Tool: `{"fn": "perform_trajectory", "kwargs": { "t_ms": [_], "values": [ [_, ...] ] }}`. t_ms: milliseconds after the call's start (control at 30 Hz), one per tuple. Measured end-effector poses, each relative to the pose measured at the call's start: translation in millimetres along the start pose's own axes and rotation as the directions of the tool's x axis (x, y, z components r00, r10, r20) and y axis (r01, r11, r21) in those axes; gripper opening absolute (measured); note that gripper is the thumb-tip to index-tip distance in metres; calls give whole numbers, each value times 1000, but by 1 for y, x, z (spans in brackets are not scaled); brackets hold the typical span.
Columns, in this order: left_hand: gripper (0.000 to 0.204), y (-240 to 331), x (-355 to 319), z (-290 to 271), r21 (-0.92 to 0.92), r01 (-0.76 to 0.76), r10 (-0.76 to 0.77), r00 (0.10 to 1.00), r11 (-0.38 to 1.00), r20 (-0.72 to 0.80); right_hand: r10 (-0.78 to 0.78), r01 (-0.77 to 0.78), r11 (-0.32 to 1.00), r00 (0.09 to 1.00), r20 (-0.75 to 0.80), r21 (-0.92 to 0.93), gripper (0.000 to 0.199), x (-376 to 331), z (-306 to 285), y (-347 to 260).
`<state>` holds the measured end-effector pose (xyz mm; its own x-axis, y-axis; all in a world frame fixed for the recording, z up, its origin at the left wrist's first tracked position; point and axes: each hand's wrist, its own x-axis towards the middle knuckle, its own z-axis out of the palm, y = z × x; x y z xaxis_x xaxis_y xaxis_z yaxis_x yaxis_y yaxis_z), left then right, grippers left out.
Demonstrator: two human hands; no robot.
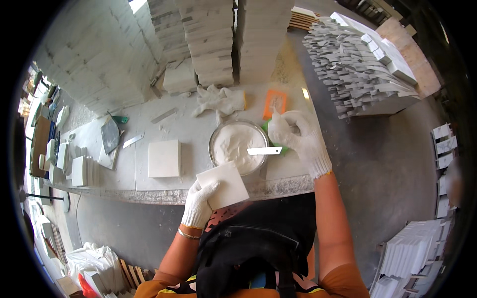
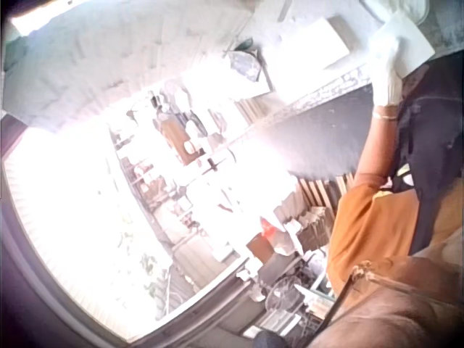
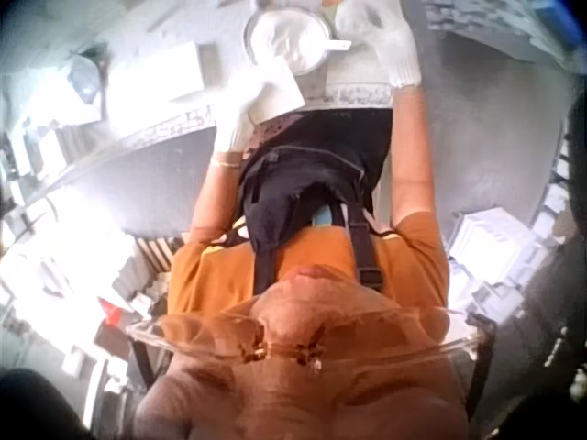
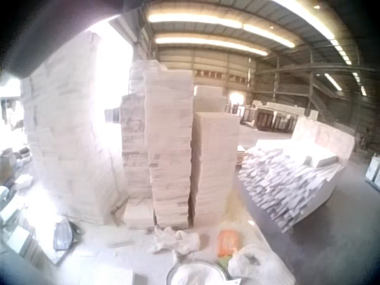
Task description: The person applies a white paste to the edges of a square tile using a small metal spatula, then smooths the edges with a green sponge. The person repeats this process on multiple tiles, handling them one at a time.
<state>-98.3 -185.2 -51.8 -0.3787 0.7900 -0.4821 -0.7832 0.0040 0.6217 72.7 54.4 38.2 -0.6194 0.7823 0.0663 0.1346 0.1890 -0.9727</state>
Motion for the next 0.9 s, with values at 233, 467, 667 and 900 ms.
{"fn": "perform_trajectory", "kwargs": {
  "t_ms": [233,467,667,900],
  "values": [
    [39,2,-1,1,-17,7,-7,1000,1000,11,-49,39,963,998,-32,-268,30,59,15,2],
    [39,-1,1,-6,-3,17,-17,1000,1000,9,-54,63,786,998,33,-614,26,95,36,43],
    [39,5,-3,3,-8,22,-22,1000,1000,-9,-112,186,630,983,148,-754,34,104,35,53],
    [39,1,-1,2,-16,12,-12,1000,1000,1,-381,255,561,924,28,-787,37,46,12,23]
  ]
}}
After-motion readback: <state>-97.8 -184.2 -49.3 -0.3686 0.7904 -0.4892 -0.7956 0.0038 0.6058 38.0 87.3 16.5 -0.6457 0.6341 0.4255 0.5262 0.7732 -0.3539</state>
